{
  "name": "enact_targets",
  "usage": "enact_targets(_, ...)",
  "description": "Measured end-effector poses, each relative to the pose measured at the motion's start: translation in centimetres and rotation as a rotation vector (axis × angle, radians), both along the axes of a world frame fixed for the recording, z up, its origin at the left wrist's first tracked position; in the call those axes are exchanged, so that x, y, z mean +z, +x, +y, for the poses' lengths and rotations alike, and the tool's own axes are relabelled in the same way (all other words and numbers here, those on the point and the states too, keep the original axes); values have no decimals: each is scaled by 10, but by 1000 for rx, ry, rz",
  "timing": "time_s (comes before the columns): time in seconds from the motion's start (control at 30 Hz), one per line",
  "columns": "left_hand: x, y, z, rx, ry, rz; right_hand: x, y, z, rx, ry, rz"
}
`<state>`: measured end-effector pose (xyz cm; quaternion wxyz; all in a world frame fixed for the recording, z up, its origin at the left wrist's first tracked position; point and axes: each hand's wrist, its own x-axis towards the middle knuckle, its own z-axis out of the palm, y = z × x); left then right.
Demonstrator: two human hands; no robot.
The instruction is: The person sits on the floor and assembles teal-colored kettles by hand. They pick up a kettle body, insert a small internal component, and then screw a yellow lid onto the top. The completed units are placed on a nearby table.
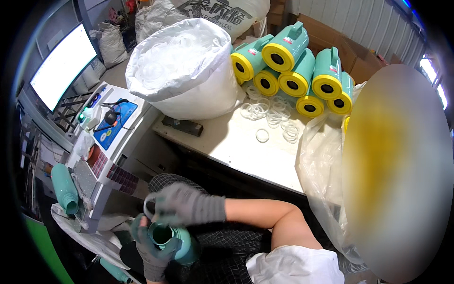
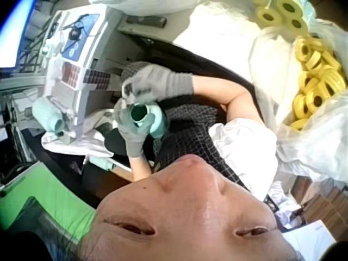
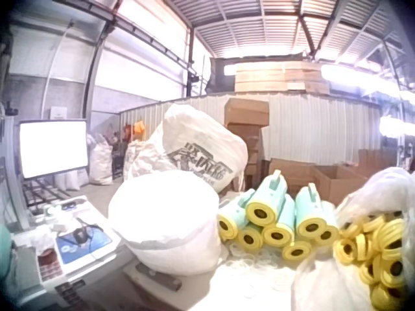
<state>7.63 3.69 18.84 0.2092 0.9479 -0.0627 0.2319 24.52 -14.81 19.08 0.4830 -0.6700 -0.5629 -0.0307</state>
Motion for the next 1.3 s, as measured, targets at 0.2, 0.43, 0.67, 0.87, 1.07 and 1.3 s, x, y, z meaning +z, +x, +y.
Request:
enact_targets(0.2,-1,-10,10,14,93,-79,-20,-31,41,30,-11,-155)
enact_targets(0.43,0,-21,20,37,-26,-107,-26,-35,36,286,-23,-118)
enact_targets(0.67,-8,-25,27,-22,-104,77,15,-48,19,184,-260,-359)
enact_targets(0.87,-1,-28,23,-107,61,33,9,-59,15,251,-350,-108)
enact_targets(1.07,21,-27,14,126,294,158,-7,-74,27,76,-133,-211)
enact_targets(1.3,63,-4,21,112,474,549,-17,-74,38,95,-94,-251)
